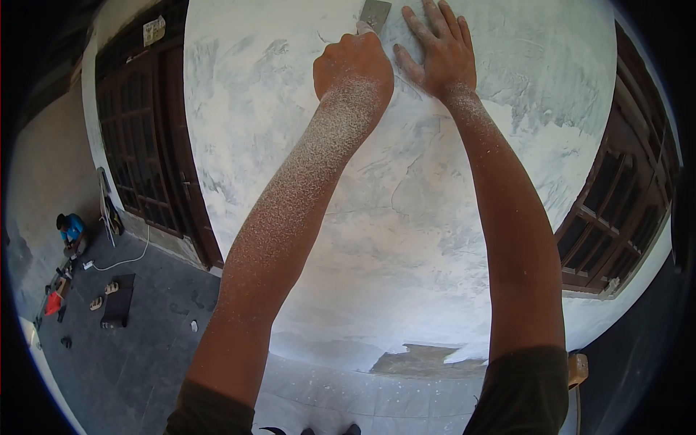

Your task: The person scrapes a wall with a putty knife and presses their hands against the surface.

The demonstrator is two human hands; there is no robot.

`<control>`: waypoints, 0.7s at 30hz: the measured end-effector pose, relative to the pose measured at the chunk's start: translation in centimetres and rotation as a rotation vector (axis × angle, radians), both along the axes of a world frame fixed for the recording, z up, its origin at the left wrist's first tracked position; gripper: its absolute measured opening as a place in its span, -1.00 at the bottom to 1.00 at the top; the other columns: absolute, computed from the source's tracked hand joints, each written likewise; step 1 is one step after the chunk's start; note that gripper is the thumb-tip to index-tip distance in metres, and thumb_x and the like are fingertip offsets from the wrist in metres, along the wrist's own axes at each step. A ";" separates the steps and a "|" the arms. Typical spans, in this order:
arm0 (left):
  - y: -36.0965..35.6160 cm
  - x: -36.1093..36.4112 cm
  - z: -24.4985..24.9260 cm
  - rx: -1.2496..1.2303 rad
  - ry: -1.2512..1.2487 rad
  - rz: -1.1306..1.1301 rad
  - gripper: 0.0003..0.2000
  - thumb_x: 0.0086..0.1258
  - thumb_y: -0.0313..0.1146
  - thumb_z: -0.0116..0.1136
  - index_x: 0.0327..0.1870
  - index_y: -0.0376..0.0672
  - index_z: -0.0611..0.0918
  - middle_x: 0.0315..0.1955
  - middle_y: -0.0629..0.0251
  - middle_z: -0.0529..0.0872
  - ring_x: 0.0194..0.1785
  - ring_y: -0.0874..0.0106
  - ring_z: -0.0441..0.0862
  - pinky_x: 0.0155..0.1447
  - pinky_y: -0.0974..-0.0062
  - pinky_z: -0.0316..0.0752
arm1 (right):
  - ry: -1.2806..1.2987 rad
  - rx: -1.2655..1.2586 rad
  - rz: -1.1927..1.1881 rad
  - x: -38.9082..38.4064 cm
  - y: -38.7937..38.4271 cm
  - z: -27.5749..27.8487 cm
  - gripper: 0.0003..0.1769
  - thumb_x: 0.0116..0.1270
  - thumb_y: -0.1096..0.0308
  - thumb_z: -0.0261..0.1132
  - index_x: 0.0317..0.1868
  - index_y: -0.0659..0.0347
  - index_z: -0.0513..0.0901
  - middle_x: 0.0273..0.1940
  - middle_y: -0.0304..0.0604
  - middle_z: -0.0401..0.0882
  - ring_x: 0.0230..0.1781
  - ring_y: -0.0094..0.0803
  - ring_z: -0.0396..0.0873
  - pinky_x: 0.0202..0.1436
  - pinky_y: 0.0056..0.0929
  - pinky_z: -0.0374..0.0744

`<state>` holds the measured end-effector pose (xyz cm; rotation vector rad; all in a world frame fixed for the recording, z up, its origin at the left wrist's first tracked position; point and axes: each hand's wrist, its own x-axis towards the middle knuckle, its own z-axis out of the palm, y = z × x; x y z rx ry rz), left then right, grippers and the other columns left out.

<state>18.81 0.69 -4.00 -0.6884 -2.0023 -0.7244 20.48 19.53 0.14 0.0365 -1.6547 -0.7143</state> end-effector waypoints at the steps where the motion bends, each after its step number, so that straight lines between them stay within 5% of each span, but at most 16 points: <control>1: -0.1 0.0 0.2 -0.004 -0.007 0.000 -0.64 0.59 -0.31 0.06 0.30 -0.22 0.62 -0.05 -0.05 0.79 0.08 0.07 0.79 0.14 0.10 0.71 | -0.004 -0.003 -0.002 0.0 0.0 -0.1 -0.18 0.39 -0.08 0.26 0.58 0.06 0.35 0.67 0.11 0.06 0.69 0.10 -0.02 0.71 0.09 -0.01; 3: -0.2 -0.1 1.0 0.033 0.016 -0.025 -0.68 0.57 -0.29 0.14 0.20 -0.27 0.69 -0.02 -0.01 0.78 0.10 0.16 0.79 0.10 0.22 0.74 | -0.003 -0.001 -0.004 0.1 -0.1 0.1 -0.18 0.39 -0.08 0.27 0.58 0.06 0.35 0.67 0.11 0.05 0.69 0.10 -0.02 0.71 0.09 -0.01; 16: 0.0 -0.5 0.0 0.067 -0.026 -0.059 -0.67 0.59 -0.32 0.09 0.24 -0.26 0.67 -0.06 -0.02 0.79 0.07 0.16 0.80 0.12 0.25 0.74 | -0.008 0.004 0.024 0.4 -0.3 -0.2 -0.19 0.38 -0.07 0.28 0.57 0.07 0.38 0.66 0.11 0.09 0.68 0.10 0.00 0.70 0.10 0.02; 18: 0.2 -0.5 -0.9 0.070 -0.048 -0.068 -0.61 0.58 -0.29 0.06 0.34 -0.19 0.60 -0.02 -0.04 0.80 0.09 0.04 0.79 0.17 0.06 0.69 | -0.004 0.002 0.024 0.3 -0.3 -0.2 -0.19 0.37 -0.07 0.28 0.56 0.07 0.39 0.66 0.11 0.09 0.68 0.10 0.00 0.70 0.09 0.02; 21: -0.3 -1.0 1.0 0.027 -0.029 -0.091 -0.60 0.60 -0.26 0.04 0.38 -0.16 0.58 -0.01 -0.05 0.79 0.11 0.06 0.78 0.17 0.08 0.70 | -0.007 0.013 0.010 0.1 0.0 -0.2 -0.19 0.38 -0.08 0.28 0.56 0.08 0.39 0.66 0.11 0.09 0.68 0.09 0.00 0.70 0.08 0.01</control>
